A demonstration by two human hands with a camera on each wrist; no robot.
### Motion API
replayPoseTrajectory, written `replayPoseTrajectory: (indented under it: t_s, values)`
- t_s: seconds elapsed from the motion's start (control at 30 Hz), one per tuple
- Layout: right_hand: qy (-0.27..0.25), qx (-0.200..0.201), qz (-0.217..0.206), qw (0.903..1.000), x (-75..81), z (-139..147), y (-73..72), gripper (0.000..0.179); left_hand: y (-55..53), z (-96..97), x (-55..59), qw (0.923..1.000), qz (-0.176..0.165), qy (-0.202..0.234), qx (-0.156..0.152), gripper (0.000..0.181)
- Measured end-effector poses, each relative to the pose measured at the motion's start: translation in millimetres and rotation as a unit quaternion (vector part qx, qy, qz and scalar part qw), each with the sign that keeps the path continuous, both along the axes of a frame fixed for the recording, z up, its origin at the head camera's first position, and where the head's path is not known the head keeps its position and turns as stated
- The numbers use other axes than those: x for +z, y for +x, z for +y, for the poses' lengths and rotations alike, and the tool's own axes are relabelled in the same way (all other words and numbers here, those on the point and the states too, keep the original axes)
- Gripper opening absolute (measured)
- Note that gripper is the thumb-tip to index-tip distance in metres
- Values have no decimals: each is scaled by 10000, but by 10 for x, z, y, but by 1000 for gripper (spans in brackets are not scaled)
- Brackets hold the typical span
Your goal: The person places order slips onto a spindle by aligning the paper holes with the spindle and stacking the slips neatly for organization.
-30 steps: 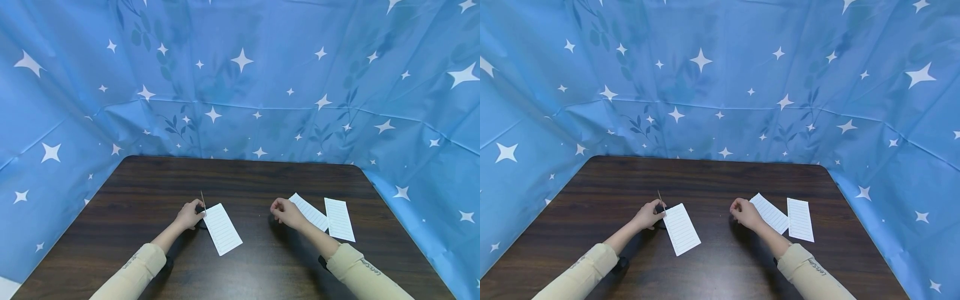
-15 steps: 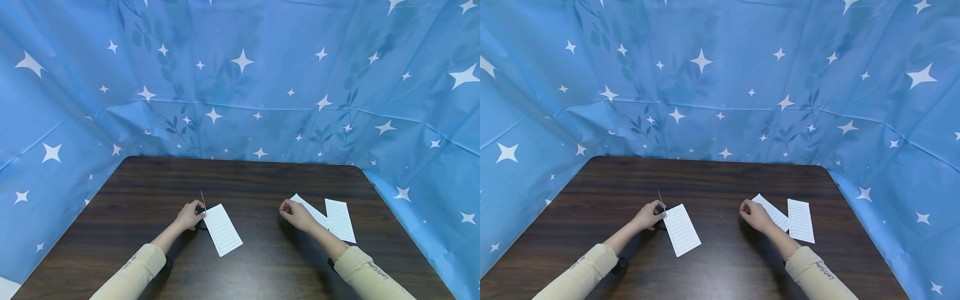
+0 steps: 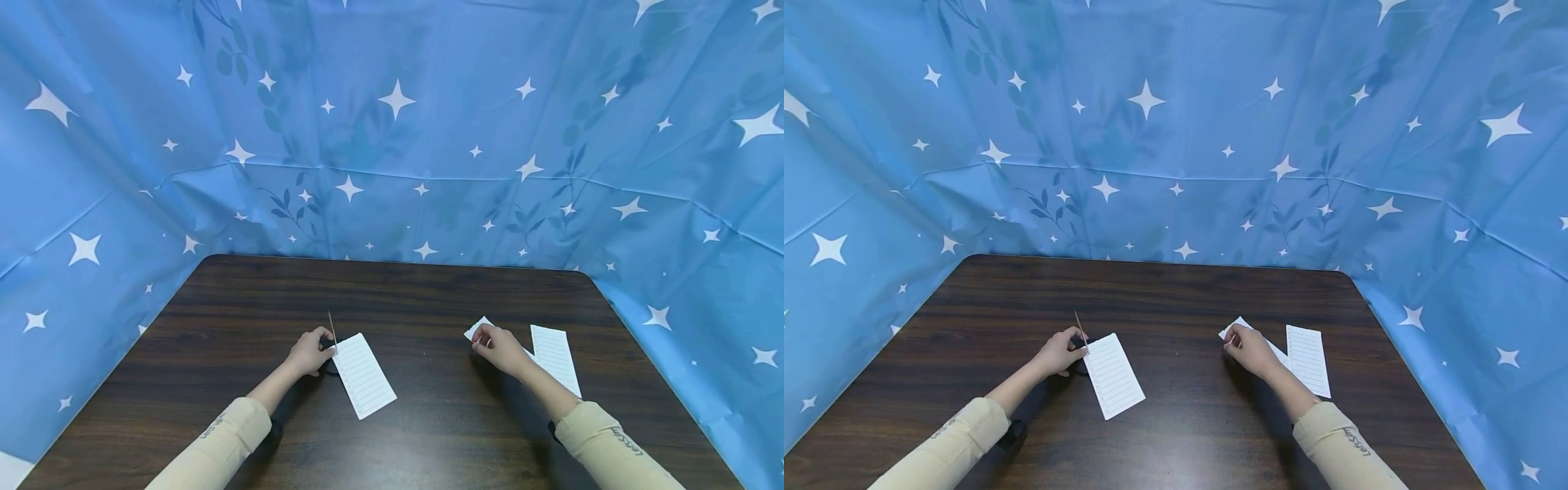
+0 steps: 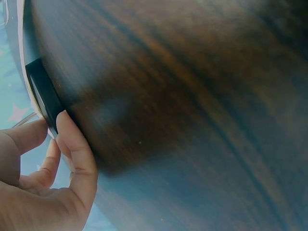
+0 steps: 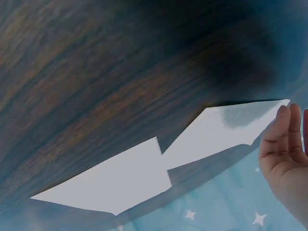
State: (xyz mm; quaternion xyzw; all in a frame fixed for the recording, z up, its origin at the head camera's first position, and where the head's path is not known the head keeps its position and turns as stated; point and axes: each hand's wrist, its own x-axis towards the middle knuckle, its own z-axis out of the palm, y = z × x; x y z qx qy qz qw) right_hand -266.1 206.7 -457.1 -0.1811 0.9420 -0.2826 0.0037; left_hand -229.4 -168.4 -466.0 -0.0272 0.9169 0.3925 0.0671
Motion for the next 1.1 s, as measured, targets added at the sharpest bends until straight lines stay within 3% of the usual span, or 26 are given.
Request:
replayPoseTrajectory:
  t_s: [0.5, 1.1]
  values:
    - [429, -322, 105, 9985, -58, 206, -94, 16, 4, 0, 3, 10000, 16, -10, -21, 23]
    - [1132, -718, 81, 9909, -53, 265, -106, 46, -3, -7, -17, 10000, 90, -25, -23, 22]
